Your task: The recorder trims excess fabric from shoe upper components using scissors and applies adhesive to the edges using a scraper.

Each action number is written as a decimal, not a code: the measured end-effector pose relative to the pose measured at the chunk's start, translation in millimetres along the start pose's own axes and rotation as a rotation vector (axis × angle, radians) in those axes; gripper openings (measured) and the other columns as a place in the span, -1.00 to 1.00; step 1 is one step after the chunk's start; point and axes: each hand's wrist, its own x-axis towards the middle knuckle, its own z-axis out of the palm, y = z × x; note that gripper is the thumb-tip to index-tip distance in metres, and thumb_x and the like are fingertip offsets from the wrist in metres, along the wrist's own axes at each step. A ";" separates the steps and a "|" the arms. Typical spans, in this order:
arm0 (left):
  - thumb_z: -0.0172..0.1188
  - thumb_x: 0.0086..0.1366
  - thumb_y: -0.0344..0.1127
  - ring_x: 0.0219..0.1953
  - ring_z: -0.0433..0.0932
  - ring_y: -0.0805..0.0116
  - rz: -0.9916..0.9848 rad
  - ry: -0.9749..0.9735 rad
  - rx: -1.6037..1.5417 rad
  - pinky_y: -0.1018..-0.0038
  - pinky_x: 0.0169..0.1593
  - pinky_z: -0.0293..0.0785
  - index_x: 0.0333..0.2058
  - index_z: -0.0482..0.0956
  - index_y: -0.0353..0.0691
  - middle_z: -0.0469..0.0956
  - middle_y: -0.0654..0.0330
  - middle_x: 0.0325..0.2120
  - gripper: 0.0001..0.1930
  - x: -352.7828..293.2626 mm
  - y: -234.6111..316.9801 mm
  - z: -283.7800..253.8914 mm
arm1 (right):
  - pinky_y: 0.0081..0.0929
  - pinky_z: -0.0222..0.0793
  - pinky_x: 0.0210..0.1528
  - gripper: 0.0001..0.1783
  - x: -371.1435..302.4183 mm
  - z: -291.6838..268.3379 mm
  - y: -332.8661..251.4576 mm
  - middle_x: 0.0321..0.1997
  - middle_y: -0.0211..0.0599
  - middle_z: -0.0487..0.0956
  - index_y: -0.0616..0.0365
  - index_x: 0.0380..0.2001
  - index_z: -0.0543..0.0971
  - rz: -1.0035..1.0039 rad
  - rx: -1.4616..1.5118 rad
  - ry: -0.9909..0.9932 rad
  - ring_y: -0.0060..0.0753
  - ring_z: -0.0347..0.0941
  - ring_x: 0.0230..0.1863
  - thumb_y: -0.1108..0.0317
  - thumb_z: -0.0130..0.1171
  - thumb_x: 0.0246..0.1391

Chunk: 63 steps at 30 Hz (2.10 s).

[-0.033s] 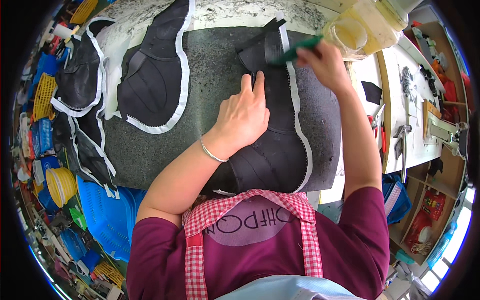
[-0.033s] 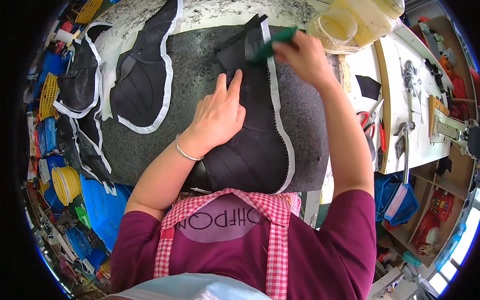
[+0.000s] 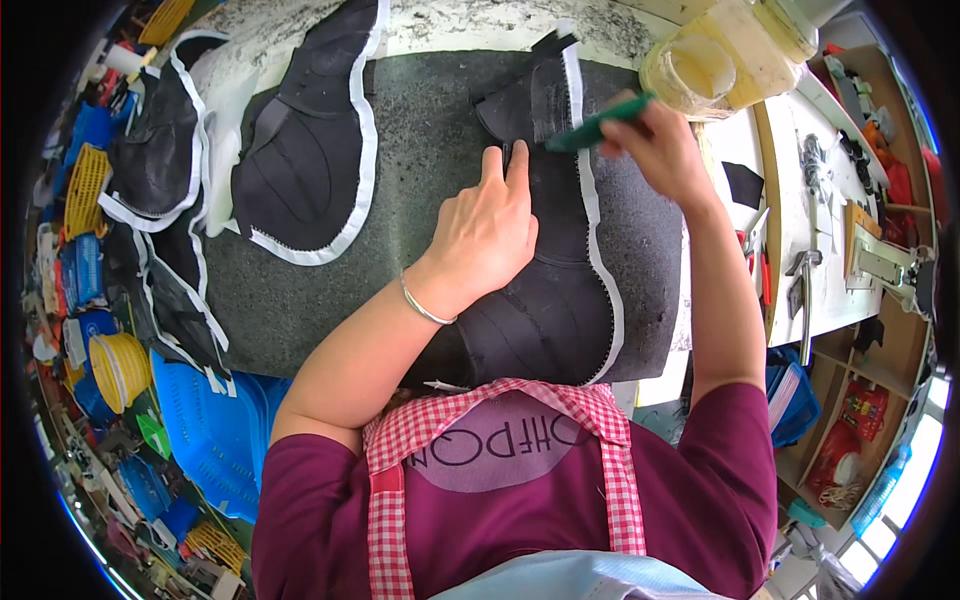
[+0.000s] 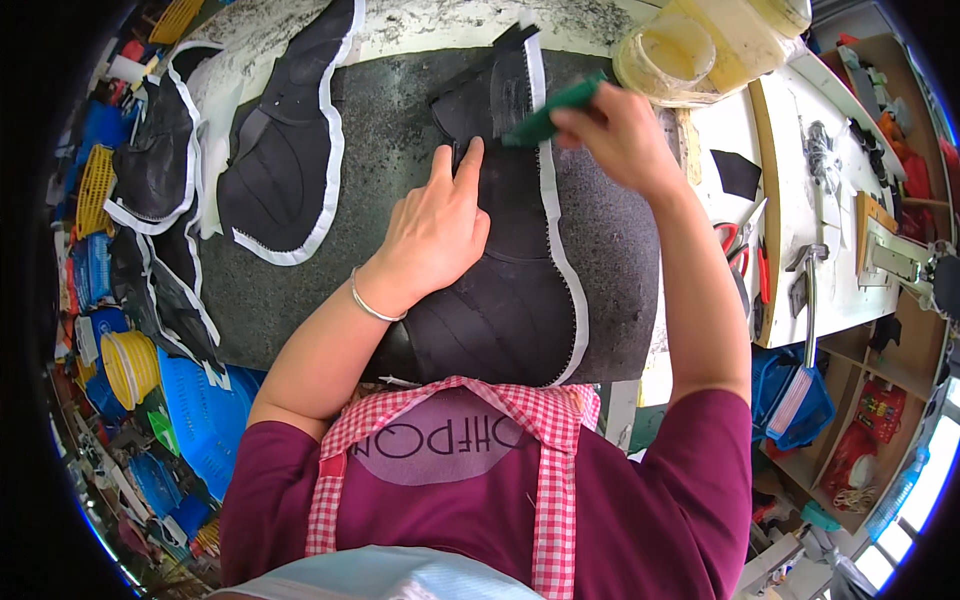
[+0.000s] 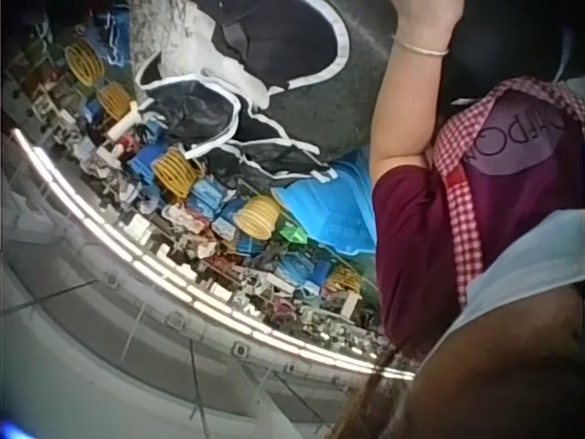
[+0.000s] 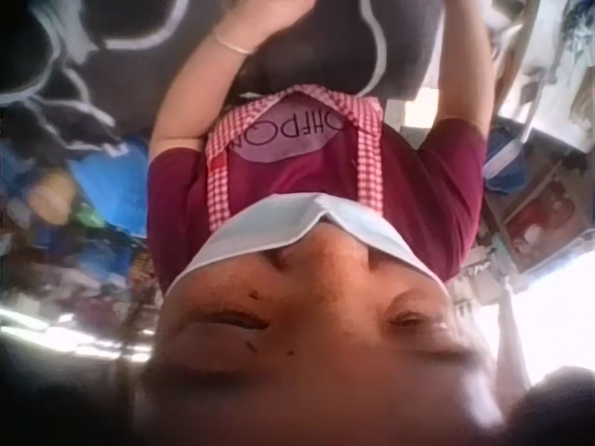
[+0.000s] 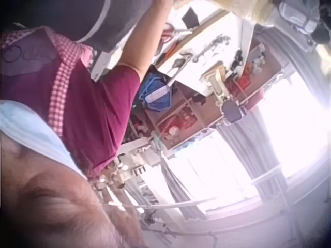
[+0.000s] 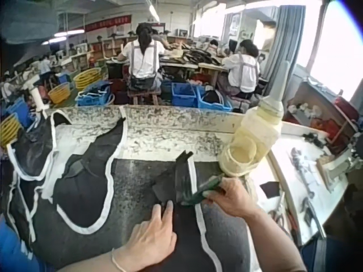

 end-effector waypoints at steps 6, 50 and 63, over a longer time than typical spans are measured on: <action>0.17 0.15 -0.42 -0.45 0.63 -0.12 0.093 0.148 0.113 0.15 -0.38 0.62 0.21 0.20 -0.54 0.35 -0.24 -0.09 -0.34 11.3 3.2 9.0 | -0.57 0.46 -0.32 -0.88 -28.7 -4.1 -16.9 -0.48 -0.32 0.65 0.26 -0.30 0.63 -0.106 0.004 0.037 -0.57 0.58 -0.40 0.42 0.22 0.18; 0.33 0.11 -0.46 -0.28 0.55 0.17 0.070 -0.008 -0.401 0.34 -0.18 0.51 0.08 0.51 -0.23 0.46 0.08 -0.14 -0.49 -24.3 -19.6 -14.9 | -0.73 0.48 -0.44 -0.70 15.5 -75.5 48.7 -0.43 -0.11 0.63 0.44 -0.30 0.54 0.358 0.691 0.474 -0.47 0.58 -0.48 0.35 0.32 0.14; 0.32 0.07 -0.53 -0.24 0.52 0.12 0.107 0.095 -0.348 0.31 -0.12 0.46 0.07 0.53 -0.27 0.45 0.04 -0.14 -0.49 -29.9 -21.7 -3.7 | -0.59 0.53 -0.36 -0.73 39.8 17.8 -8.7 -0.47 -0.23 0.67 0.34 -0.30 0.59 0.124 0.285 0.046 -0.53 0.62 -0.46 0.28 0.24 0.20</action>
